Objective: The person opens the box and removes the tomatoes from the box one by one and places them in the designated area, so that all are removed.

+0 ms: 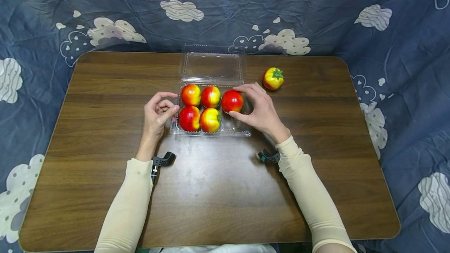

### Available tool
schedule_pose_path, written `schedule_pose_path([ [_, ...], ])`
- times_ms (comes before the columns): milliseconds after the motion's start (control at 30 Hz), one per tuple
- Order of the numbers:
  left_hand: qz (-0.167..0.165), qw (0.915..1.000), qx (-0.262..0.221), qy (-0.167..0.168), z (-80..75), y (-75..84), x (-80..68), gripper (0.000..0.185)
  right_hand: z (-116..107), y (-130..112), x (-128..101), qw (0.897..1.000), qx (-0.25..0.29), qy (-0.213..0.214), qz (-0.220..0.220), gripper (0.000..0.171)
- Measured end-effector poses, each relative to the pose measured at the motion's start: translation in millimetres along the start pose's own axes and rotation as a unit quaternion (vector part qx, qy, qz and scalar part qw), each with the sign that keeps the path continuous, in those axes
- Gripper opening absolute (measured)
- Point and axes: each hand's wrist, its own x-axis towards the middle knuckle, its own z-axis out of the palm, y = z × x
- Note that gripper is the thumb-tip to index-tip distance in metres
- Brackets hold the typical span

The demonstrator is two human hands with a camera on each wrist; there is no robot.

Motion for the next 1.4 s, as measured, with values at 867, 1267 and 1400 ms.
schedule_pose_path([
  [867, 0.011, 0.9998, 0.014, -0.003, -0.9, -2.3, 0.9, 0.030, -20.4, -25.8, 0.0, 0.984, 0.136, 0.103, 0.051, 0.060],
  [1267, 0.004, 1.0000, 0.006, 0.002, 0.4, -0.3, 0.7, 0.032, -28.4, -33.9, 2.0, 0.976, 0.114, 0.177, 0.059, 0.067],
  [1400, 0.002, 1.0000, 0.006, 0.004, 0.2, -0.9, 0.8, 0.031, -30.0, -31.6, 2.5, 0.972, 0.117, 0.196, 0.054, 0.069],
])
